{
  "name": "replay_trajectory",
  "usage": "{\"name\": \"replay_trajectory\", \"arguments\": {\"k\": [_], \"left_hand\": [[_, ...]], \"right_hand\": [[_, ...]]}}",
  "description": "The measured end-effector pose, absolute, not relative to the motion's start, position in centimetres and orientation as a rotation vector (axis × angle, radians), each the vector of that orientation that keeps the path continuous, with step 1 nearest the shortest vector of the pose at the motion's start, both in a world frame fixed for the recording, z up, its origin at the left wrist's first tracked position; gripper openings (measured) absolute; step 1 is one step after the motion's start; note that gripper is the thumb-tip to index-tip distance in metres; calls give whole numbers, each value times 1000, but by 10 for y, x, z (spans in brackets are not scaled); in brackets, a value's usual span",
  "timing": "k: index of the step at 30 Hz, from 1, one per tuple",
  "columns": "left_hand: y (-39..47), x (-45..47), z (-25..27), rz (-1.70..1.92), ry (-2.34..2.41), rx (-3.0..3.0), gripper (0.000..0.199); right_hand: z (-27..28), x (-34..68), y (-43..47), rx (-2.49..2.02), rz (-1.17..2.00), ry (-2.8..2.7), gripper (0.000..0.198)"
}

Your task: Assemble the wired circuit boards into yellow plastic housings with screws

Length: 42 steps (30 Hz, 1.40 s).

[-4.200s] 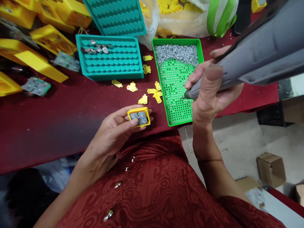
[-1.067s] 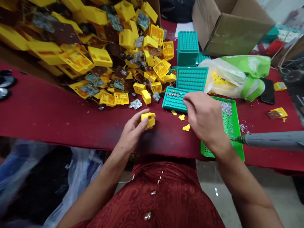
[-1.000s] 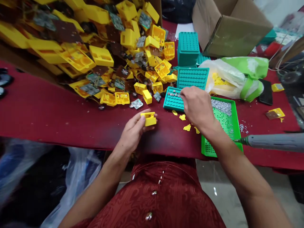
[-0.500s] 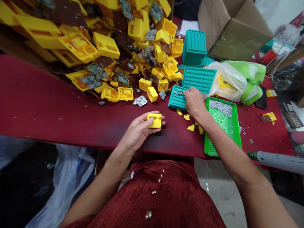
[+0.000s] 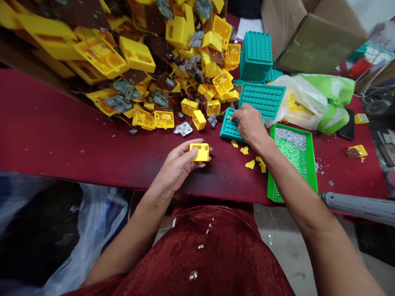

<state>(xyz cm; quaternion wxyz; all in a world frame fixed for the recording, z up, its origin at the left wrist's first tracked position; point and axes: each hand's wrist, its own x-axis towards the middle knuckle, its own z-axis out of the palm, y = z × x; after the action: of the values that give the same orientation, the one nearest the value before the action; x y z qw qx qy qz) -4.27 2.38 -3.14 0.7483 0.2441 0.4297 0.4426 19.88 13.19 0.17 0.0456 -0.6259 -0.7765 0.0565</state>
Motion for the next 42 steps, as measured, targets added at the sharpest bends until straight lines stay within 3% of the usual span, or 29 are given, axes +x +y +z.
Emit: {"name": "replay_trajectory", "arguments": {"k": [13,16,23,34,39,42], "left_hand": [[17,-42,-32,982,921,566,45],[15,-40,-35,1012,974,631,49],[12,-31,-33,993,1118,841,49],[4,-29,-23,900,1228,963,46],[11,-29,-23,862,1202,857,49],[11,-26,-24,871,1201,849,50]], "right_hand": [[-3,199,117,-1855,44,-2348,23],[11,185,89,-1673,200,-2228,21],[15,137,31,-1509,908,-1917,18],[5,145,14,-1531,653,-1989,26],[-2,162,9,-1497,846,-1767,27],[-7,163,8,-1448,1075,-1446,17]]}}
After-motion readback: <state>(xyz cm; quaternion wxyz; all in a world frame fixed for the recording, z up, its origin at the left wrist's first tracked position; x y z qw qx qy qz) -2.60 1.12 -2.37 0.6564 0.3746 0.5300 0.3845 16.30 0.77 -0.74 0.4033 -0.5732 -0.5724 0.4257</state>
